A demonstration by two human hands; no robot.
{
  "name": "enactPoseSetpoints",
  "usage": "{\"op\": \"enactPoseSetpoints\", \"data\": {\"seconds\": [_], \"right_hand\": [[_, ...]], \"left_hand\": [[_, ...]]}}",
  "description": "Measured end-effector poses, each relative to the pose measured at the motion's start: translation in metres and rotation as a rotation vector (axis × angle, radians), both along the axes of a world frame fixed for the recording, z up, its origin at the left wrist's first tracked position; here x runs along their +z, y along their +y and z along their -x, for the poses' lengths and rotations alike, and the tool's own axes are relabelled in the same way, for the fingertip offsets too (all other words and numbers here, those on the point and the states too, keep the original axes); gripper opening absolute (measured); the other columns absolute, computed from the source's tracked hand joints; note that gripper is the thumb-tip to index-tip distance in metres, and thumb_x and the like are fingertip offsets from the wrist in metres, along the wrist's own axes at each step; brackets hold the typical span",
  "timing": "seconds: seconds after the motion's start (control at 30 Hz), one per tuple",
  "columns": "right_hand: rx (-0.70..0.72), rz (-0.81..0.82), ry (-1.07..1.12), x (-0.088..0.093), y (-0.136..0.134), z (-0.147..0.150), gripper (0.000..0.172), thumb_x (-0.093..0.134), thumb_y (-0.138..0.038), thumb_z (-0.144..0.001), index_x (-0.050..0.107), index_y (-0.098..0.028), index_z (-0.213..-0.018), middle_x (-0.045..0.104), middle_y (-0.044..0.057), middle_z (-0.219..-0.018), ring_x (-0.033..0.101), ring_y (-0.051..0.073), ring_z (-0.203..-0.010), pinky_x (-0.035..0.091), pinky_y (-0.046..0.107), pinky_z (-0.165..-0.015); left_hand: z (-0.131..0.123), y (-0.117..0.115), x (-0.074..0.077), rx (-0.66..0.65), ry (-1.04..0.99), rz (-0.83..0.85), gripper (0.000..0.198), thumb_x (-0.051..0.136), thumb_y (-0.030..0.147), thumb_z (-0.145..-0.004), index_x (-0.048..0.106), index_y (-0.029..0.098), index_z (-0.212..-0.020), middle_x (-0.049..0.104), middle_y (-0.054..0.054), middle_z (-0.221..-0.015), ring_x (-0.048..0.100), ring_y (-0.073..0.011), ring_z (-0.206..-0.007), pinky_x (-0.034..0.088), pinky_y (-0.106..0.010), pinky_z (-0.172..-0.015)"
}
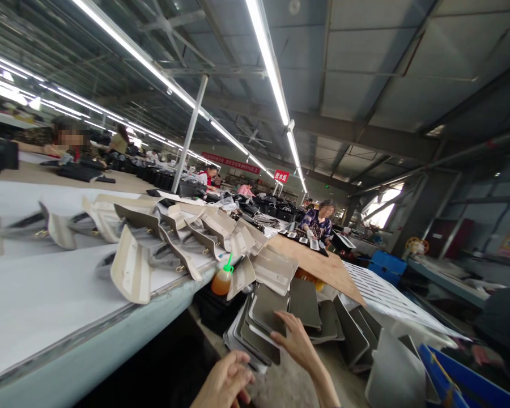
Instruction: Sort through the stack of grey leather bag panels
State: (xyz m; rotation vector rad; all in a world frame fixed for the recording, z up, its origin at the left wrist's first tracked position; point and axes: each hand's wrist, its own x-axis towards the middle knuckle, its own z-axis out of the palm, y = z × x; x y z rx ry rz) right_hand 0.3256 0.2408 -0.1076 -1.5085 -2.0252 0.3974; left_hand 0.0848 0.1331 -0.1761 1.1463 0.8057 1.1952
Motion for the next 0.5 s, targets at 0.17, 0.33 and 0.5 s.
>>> {"op": "enactPoseSetpoints", "data": {"seconds": [0.17, 0.33, 0.5], "right_hand": [[0.137, -0.072, -0.162, 0.012, -0.016, 0.033, 0.03, 0.076, -0.036, -0.09, 0.07, -0.019, -0.114, 0.069, 0.007, -0.119, 0.063, 0.027, -0.113, 0.049, 0.051, -0.101], [0.197, -0.145, -0.159, 0.022, -0.025, 0.044, 0.023, 0.061, -0.038, -0.101, 0.072, -0.018, -0.095, 0.072, 0.004, -0.099, 0.068, 0.021, -0.096, 0.053, 0.041, -0.09], [0.237, -0.285, -0.067, 0.014, -0.058, 0.059, 0.045, 0.042, -0.042, -0.108, 0.071, -0.023, -0.079, 0.068, 0.004, -0.078, 0.067, 0.019, -0.073, 0.051, 0.029, -0.067]], "left_hand": [[0.003, -0.001, 0.002, -0.009, -0.036, -0.019, 0.072, 0.071, 0.072, -0.077, 0.06, 0.012, -0.116, 0.076, -0.012, -0.094, 0.072, -0.0183, -0.067, 0.044, -0.022, -0.048], [0.003, -0.001, 0.006, -0.034, -0.137, 0.049, 0.081, 0.077, 0.076, -0.067, 0.061, 0.012, -0.114, 0.076, -0.011, -0.091, 0.071, -0.0183, -0.066, 0.047, -0.023, -0.049], [0.011, -0.005, 0.029, -0.061, -0.359, 0.178, 0.08, 0.076, 0.079, -0.066, 0.063, 0.014, -0.109, 0.074, -0.01, -0.096, 0.074, -0.0213, -0.08, 0.055, -0.027, -0.06]]}}
